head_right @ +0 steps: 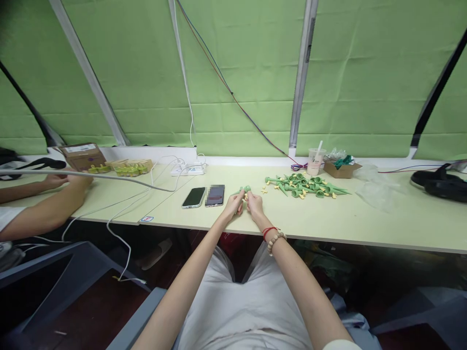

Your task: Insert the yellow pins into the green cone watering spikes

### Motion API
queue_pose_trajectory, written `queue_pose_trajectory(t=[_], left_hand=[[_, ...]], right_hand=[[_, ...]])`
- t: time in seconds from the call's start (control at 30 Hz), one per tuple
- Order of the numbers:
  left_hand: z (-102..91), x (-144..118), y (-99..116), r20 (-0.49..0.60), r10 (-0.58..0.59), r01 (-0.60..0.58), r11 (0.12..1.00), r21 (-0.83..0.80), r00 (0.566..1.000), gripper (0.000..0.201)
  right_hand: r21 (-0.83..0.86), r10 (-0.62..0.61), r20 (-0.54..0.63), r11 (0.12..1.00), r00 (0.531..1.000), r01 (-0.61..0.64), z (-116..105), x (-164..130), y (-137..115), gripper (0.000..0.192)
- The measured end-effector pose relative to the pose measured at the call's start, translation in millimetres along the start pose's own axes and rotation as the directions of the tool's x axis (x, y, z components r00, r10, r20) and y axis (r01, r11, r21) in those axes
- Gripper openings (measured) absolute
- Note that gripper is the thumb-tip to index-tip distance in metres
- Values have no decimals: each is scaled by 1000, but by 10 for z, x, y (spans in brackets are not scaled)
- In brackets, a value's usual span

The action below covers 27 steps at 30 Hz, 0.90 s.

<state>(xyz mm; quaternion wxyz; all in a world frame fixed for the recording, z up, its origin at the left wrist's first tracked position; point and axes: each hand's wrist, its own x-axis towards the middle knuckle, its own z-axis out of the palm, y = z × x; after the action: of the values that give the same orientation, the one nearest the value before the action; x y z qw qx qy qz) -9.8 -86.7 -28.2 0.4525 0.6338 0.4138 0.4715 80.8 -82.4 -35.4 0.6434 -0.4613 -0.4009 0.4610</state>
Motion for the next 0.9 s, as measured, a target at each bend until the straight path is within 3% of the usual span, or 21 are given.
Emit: queue_pose_trajectory(t=[0.3, 0.67, 0.8, 0.9], left_hand=[[-38, 39, 24, 80, -124, 133, 985, -113, 989, 53], [-99, 63, 33, 147, -165, 187, 971, -146, 975, 54], [-87, 43, -12, 33, -132, 136, 980, -145, 991, 54], [-61, 14, -35, -97, -36, 29, 997, -69, 995, 53]], right_hand=[[-228, -238, -169, 954, 957, 197, 38, -6, 1, 41], [-330, -353, -129, 897, 926, 296, 63, 10, 33, 42], [-315, -328, -90, 905, 941, 285, 84, 38, 34, 43], [-288, -284, -62, 923, 957, 255, 92, 58, 39, 44]])
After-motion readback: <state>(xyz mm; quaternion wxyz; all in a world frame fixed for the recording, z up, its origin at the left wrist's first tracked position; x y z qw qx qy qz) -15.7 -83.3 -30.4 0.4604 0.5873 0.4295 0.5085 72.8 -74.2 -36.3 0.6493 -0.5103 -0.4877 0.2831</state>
